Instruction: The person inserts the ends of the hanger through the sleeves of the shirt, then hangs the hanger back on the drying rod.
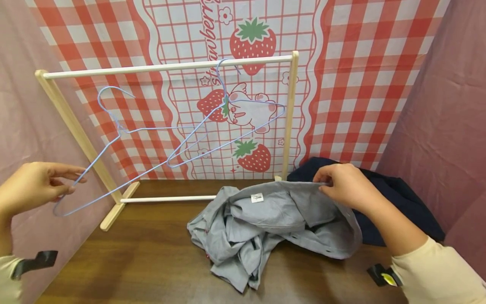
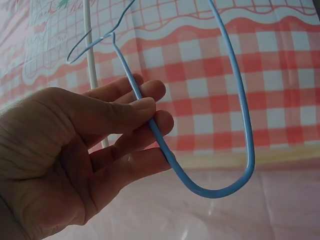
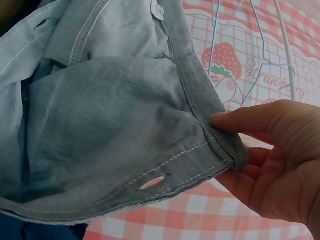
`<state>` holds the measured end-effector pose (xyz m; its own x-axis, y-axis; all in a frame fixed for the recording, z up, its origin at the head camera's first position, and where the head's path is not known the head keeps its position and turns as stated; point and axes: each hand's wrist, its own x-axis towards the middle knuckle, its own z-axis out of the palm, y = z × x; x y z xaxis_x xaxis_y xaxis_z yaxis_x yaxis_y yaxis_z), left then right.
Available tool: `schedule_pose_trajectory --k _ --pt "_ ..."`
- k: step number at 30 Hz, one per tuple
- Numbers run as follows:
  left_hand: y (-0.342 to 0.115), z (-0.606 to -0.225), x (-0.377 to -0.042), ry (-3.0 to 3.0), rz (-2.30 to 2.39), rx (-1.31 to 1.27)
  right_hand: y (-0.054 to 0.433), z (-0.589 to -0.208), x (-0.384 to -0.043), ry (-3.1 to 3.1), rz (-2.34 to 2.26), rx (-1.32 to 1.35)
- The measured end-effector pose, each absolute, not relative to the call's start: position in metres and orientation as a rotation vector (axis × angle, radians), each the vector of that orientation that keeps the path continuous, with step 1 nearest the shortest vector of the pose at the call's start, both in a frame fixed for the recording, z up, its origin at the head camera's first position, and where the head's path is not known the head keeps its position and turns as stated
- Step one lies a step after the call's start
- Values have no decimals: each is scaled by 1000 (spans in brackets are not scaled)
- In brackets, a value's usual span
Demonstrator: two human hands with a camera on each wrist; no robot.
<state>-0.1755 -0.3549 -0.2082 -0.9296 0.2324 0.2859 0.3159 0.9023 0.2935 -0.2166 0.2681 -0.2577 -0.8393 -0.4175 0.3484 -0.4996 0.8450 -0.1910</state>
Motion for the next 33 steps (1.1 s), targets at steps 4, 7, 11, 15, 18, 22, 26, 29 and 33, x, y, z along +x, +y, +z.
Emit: schedule_pose_trajectory --k 4,7,11,15,18,22,26,29,33 --pt "-364 -216 -164 -2836 -455 -401 269 -256 -217 -2741 362 720" --pt "-372 -224 -154 -2786 -418 -434 269 -256 -217 -2741 345 736" --pt "-384 -233 -141 -2708 -355 -480 268 -255 -218 -2728 341 756" --pt "-391 -238 -132 -2676 -368 -515 268 -255 -218 -2714 352 786" --pt "-392 -241 -127 -2653 -453 -547 266 -256 -219 -2705 351 820" --pt "-389 -241 -121 -2608 -578 -594 262 -255 -221 -2713 336 843" --pt "-384 -238 -119 -2584 -627 -620 258 -255 -222 -2742 319 836" --pt "-383 -238 -119 -2565 -584 -638 258 -256 -224 -2751 311 831" --pt "-392 -242 -120 -2497 -481 -685 260 -256 -225 -2741 301 842"
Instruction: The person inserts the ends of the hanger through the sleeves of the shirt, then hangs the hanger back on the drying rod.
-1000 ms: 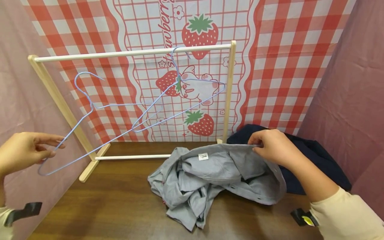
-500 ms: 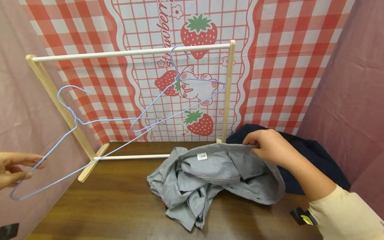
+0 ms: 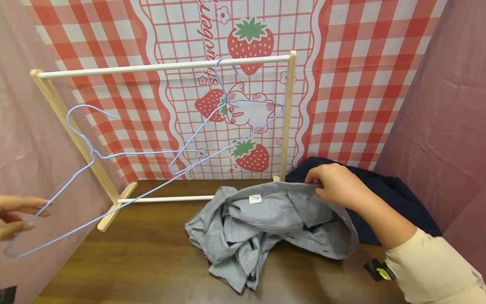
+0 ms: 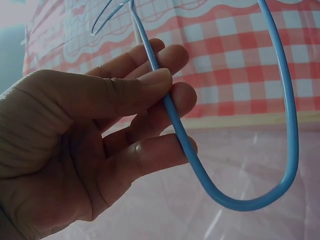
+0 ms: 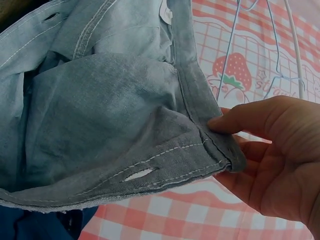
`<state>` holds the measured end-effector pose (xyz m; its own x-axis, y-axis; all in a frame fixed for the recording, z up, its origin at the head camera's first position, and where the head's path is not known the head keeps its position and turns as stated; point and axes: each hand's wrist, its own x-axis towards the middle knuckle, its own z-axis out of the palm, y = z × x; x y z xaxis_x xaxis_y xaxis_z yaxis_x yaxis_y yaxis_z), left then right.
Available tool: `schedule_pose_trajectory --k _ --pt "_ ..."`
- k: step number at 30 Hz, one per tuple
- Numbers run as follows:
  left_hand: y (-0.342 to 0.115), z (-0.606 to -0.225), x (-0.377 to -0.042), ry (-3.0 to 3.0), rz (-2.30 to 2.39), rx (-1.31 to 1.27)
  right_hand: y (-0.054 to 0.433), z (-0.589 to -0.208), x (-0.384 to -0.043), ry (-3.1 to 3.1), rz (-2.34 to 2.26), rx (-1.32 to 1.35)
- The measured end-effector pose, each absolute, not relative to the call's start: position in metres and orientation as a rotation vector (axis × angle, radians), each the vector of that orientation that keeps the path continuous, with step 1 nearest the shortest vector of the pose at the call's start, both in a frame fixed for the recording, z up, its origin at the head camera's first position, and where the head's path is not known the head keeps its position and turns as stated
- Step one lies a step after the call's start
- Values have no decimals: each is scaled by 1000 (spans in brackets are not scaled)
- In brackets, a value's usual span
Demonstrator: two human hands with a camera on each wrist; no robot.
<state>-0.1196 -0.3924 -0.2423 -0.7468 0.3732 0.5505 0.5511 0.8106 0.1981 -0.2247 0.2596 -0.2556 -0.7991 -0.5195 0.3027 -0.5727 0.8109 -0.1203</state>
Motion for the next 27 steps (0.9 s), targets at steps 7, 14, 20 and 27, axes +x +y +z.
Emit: schedule_pose_trajectory --k 7,14,20,27 --pt "-423 -257 -121 -2420 -650 -841 261 -255 -225 -2739 297 861" --pt "-434 -269 -118 -2495 -823 -848 261 -255 -225 -2764 313 885" --pt "-428 -271 -115 -2561 -751 -894 260 -255 -224 -2765 305 889" --pt "-413 -268 -111 -2570 -639 -911 261 -257 -224 -2754 305 877"
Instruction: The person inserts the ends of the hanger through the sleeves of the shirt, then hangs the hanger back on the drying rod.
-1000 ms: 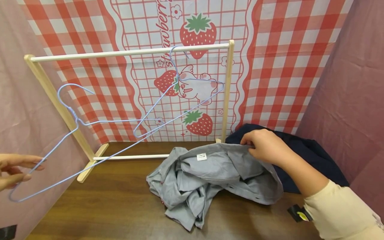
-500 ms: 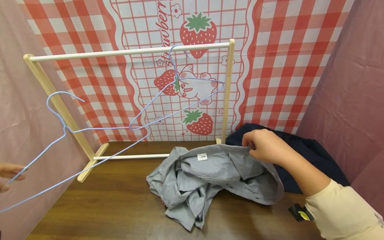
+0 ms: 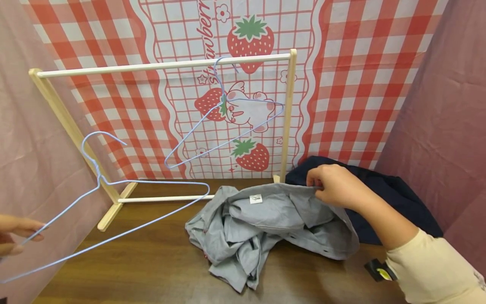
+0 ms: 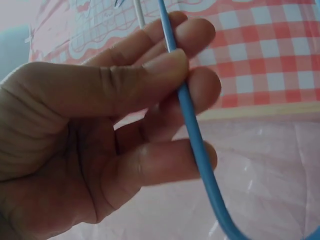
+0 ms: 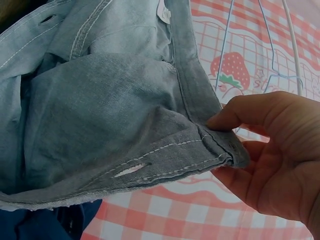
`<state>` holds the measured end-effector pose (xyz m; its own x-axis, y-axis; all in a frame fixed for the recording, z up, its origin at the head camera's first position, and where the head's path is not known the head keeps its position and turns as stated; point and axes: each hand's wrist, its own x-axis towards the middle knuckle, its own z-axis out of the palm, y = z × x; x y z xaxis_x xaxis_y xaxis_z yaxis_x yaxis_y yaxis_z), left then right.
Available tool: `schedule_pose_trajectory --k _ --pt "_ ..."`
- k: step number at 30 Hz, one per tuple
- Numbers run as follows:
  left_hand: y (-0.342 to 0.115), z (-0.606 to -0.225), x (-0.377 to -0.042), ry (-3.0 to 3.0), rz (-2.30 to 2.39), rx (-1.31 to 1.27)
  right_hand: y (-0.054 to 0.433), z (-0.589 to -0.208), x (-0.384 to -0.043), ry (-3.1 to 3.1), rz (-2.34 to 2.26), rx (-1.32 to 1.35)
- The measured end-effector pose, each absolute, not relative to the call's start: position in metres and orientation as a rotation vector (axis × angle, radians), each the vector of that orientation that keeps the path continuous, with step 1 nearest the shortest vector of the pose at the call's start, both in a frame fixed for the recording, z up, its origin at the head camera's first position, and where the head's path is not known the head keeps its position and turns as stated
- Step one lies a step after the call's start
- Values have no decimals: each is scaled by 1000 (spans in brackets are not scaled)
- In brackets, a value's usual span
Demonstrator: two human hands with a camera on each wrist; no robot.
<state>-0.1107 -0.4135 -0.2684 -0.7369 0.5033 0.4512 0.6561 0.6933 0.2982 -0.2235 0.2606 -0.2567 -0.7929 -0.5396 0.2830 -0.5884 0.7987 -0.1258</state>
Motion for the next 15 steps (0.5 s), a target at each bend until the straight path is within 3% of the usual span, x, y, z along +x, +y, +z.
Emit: schedule_pose_trajectory --k 15 --pt "-345 -251 -125 -2638 -594 -1015 258 -255 -221 -2717 344 758"
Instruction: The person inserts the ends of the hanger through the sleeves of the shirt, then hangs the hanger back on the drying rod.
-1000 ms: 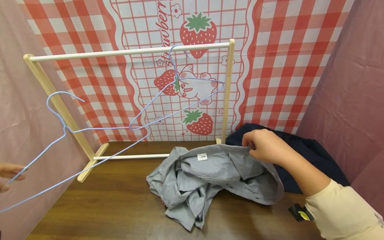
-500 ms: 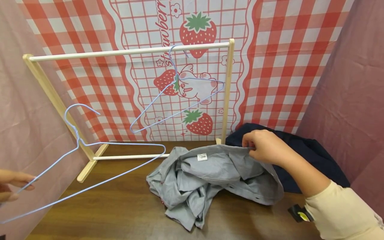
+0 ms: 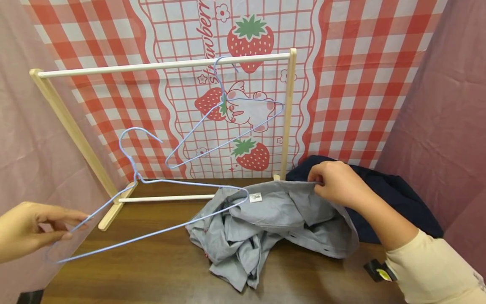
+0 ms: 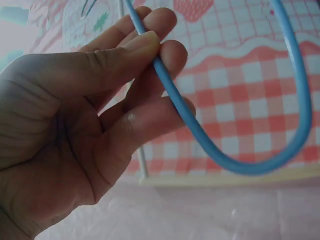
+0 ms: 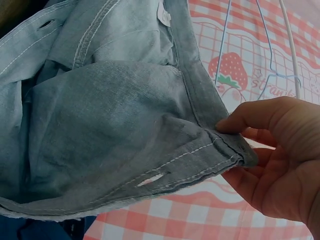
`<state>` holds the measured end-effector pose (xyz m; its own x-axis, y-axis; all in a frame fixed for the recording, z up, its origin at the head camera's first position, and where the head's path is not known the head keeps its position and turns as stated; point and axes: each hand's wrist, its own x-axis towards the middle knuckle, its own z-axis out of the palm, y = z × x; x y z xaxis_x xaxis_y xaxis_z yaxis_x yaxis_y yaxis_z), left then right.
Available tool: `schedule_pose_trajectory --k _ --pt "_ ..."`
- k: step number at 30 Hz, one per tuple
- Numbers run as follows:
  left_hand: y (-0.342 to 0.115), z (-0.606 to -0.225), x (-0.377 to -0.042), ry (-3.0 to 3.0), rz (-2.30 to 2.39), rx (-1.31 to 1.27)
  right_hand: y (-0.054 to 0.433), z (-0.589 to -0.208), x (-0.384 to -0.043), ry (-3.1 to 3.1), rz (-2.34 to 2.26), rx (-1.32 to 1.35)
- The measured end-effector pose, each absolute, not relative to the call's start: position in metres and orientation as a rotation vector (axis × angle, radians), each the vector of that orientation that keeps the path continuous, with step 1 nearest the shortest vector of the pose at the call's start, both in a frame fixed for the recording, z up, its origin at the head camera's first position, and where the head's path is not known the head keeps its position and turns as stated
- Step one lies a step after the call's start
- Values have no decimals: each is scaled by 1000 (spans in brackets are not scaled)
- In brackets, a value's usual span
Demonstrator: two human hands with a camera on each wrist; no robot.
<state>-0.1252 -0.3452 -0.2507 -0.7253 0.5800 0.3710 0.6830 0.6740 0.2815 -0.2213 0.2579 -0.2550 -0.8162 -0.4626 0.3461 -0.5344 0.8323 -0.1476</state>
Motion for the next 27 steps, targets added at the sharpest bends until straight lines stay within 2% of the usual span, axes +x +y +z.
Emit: schedule_pose_trajectory --k 11,27 --pt "-287 -255 -151 -2620 -732 -1215 257 -253 -218 -2686 370 688" --pt "-218 -273 -177 -2807 -947 -1185 244 -247 -213 -2363 335 662"
